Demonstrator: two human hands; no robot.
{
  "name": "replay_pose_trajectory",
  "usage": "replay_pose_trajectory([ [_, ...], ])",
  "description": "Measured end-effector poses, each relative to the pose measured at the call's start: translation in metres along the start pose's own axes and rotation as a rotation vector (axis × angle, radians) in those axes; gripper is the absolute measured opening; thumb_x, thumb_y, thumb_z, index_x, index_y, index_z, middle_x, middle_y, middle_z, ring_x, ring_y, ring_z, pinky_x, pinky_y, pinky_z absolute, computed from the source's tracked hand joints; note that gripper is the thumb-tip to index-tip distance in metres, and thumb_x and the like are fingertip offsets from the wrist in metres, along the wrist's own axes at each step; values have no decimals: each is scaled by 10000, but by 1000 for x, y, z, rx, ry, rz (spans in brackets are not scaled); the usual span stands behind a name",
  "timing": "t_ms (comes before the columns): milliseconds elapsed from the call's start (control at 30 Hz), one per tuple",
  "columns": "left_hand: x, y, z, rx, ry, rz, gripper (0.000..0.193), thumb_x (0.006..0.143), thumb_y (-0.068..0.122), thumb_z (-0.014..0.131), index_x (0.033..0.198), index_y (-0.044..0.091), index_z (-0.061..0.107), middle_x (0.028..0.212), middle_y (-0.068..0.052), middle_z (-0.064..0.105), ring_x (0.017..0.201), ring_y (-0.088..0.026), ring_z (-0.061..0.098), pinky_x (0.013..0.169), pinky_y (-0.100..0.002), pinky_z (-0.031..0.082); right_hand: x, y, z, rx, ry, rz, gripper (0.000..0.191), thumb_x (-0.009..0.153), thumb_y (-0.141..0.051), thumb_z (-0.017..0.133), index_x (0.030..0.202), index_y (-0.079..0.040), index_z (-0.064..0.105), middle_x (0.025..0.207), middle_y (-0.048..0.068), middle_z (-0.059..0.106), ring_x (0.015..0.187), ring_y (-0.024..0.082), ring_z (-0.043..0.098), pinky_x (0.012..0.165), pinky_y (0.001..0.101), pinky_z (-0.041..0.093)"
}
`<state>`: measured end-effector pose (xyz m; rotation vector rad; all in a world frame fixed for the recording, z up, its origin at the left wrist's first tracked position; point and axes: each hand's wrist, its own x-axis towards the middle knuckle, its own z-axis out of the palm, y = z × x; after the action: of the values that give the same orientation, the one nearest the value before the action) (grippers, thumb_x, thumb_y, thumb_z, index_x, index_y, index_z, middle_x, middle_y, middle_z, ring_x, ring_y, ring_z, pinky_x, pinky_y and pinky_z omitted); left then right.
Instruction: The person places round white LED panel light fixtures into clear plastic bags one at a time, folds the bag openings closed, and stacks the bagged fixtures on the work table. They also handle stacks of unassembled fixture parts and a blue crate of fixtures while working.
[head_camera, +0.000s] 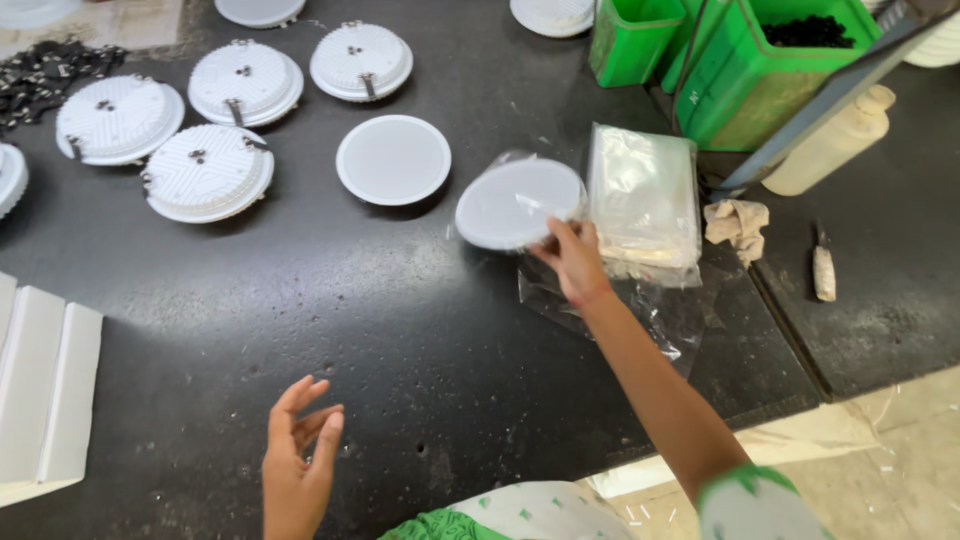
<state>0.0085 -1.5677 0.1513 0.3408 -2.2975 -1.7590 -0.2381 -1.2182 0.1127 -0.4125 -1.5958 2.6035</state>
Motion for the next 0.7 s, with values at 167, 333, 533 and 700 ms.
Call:
replay_pose_trajectory([
  [167,4,0,27,90,-97,0,525,934,107,632,1432,43,479,1396,-116,609,1098,-211,699,965,-342,532,43,-5,33,139,-125,-84,272,939,-138,701,1127,-17,546,1099,113,647,1001,197,679,982,381,580],
  [333,4,2,56,133,-216,3,473,926,122,655,1378,42,540,1334,-103,651,1061,-193,718,929,-332,548,0,3,-7,-348,-243,-239,358,923,-154,739,1234,-60,588,1141,52,632,959,148,648,856,314,556],
  [533,-5,6,96,177,-353,9,431,918,144,677,1332,51,599,1221,-97,704,1010,-177,745,881,-317,576,-97,-17,-133,-1045,4,-307,206,858,-189,835,1032,-107,762,961,36,761,839,135,726,786,277,584],
  [700,-21,33,179,331,-605,240,571,773,213,821,1294,85,623,1235,-101,676,1100,-250,696,918,-365,549,-86,-69,-219,-1319,145,-618,412,635,-157,890,993,-45,717,1018,101,689,941,309,627,816,405,504],
])
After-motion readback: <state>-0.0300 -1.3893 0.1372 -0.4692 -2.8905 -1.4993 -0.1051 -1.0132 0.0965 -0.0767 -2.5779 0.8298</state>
